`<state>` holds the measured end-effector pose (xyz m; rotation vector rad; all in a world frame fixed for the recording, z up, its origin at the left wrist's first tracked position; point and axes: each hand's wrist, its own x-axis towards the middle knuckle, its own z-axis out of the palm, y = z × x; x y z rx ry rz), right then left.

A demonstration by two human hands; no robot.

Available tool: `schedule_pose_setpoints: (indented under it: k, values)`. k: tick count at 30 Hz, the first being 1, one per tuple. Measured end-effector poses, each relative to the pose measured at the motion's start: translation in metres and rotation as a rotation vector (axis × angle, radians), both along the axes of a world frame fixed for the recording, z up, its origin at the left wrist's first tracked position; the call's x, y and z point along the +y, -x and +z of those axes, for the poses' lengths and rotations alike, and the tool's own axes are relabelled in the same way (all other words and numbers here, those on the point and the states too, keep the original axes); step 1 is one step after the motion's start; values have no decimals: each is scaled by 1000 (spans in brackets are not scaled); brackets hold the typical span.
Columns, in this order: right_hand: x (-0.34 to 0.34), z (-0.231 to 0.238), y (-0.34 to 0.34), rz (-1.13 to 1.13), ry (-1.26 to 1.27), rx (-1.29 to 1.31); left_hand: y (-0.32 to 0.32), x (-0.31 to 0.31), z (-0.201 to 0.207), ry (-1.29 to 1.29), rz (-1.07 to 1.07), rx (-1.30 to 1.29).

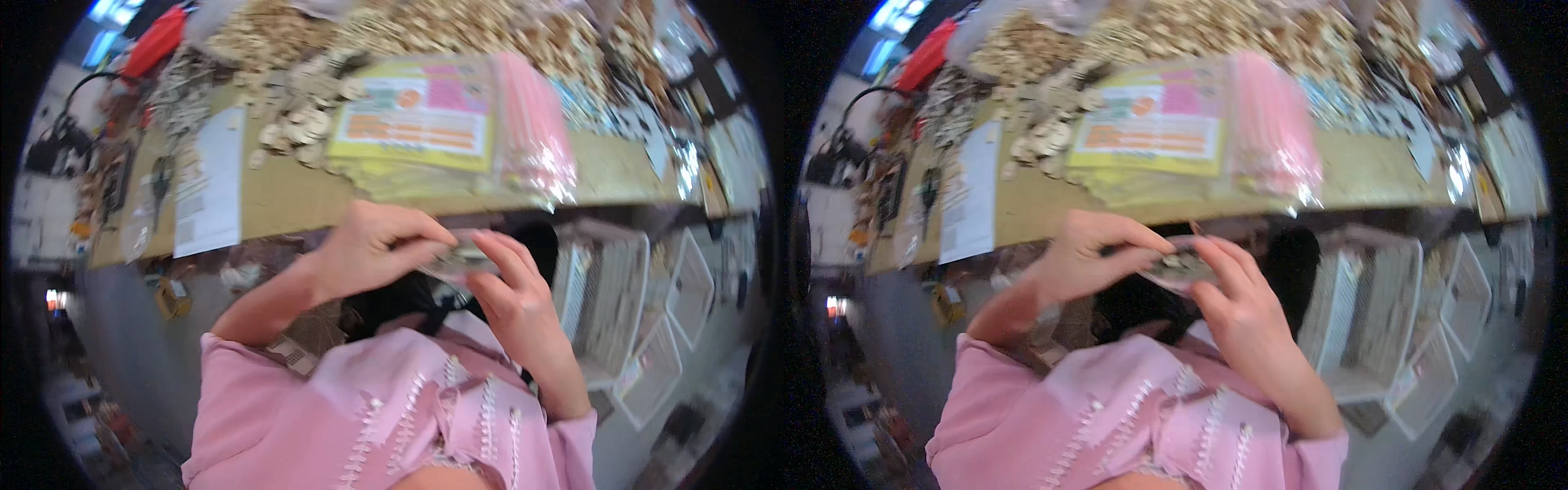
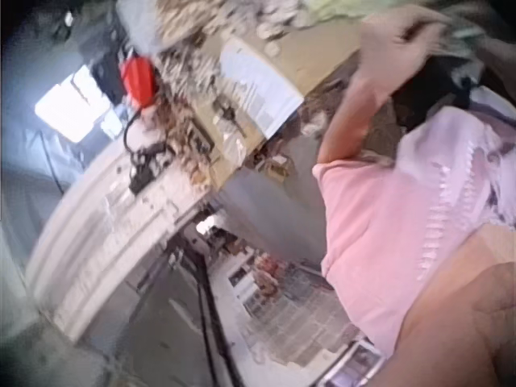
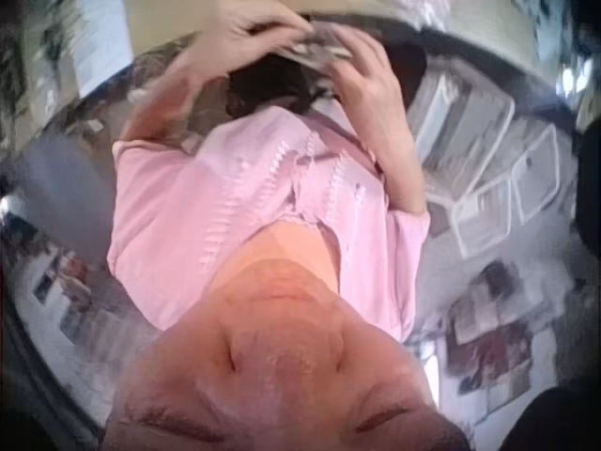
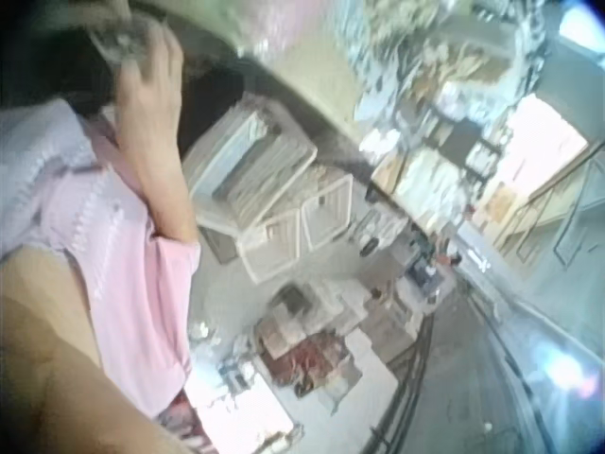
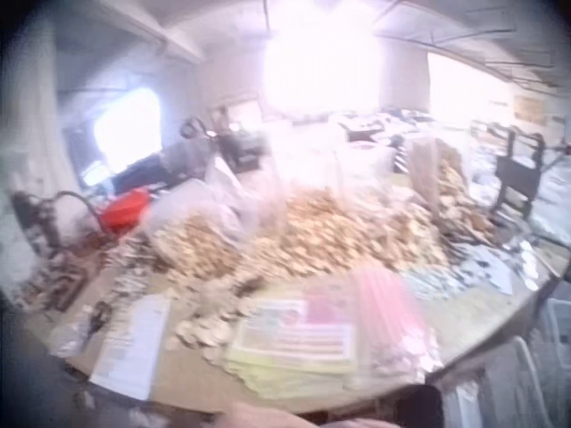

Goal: The person assembles small craft kits by placing wooden pieces, stickers, and plastic bags into clear zip-top bags. They repeatedly pick up items from the table, open bags, insert contents, and place the completed bags into a white basket.

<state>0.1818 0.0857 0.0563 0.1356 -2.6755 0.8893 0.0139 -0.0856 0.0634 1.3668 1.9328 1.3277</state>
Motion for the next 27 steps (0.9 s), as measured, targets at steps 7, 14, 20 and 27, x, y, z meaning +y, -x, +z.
schedule_pose_setpoints:
  k: [7,14,20,27]
  values:
    - [-1,-10,-15,-115,24,-42,72,-22,5,36,385,235]
    - [0,-22,-27,-121,38,-110,241,-81,-24,214,728,473]
    - [-2,-22,-27,-124,29,-111,277,-76,-40,418,651,705]
    - [6,-26,-20,-86,23,-52,164,-48,0,-164,613,57]
